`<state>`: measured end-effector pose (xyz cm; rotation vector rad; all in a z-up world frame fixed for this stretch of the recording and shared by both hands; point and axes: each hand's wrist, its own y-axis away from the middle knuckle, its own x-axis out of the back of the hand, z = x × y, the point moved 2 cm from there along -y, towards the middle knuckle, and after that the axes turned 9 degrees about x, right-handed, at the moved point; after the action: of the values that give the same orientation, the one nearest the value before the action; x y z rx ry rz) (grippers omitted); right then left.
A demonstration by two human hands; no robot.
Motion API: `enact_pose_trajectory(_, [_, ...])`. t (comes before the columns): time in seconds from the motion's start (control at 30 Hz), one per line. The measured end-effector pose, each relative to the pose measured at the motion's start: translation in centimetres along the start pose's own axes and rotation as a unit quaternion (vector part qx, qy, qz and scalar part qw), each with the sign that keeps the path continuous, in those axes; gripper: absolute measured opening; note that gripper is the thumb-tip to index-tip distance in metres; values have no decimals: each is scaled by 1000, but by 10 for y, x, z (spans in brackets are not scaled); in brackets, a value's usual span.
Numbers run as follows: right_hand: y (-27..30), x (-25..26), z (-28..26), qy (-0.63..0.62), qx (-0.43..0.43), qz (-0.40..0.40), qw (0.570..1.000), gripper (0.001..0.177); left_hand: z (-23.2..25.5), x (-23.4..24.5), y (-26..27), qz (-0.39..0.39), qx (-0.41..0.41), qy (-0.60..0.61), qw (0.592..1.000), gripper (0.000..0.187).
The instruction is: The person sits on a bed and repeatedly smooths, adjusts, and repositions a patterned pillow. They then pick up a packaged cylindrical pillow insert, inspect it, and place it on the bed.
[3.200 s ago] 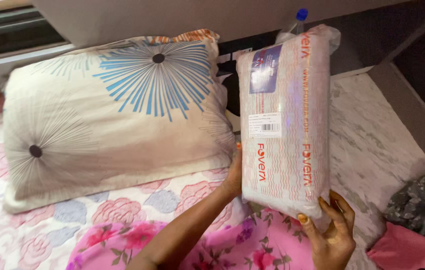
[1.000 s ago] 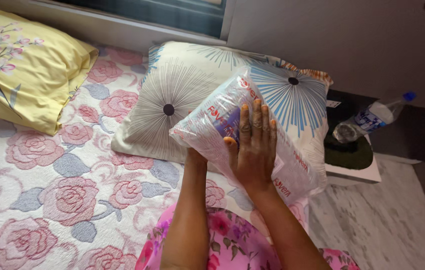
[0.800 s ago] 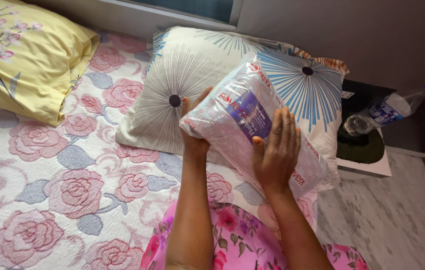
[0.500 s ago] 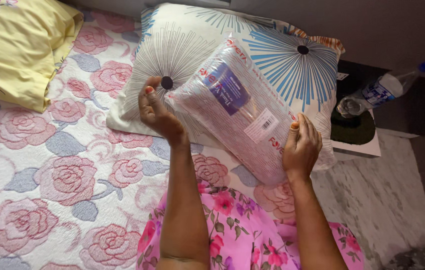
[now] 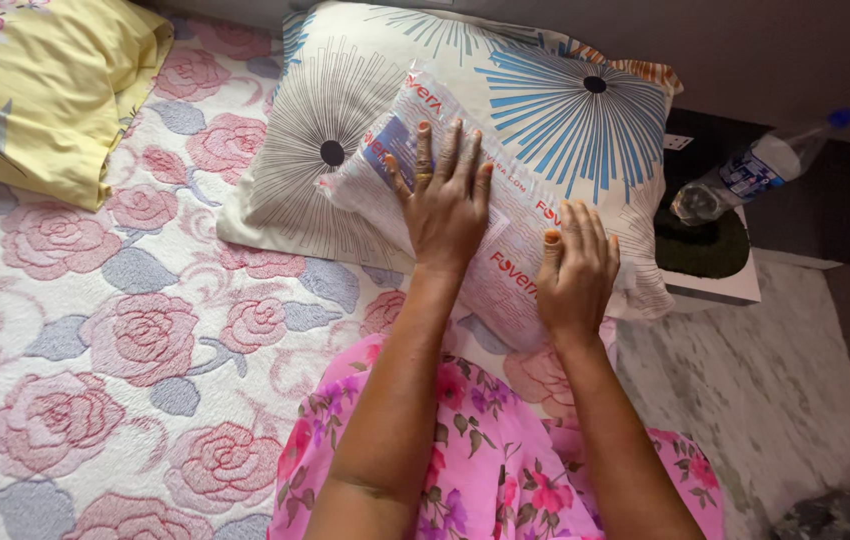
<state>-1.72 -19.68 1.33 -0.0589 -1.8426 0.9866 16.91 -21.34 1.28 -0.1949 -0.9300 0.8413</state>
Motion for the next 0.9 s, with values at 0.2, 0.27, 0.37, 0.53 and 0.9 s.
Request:
enact_pose_trajectory(0.2, [2,-5,4,27,0,-9,1000,50,-21,-5,-15,45,67,-22,997,49])
enact_pose_trajectory(0.27, [5,-5,9,26,-1,4,1000,48,-24,-4,-19,50,83,-24,995,47])
enact_pose_trajectory(0.37, [9,-3,15,8,-7,17,1000,43,-31,-1,-23,57,110,-24,992,48])
enact_pose_trajectory(0.53, [13,-3,26,8,-7,33,999,40,-48,3,-29,78,145,13,986,53])
enact_pose_trajectory(0.9, [64,-31,86,-480,-341,152,794,53,-63,12,-31,125,184,118,968,43])
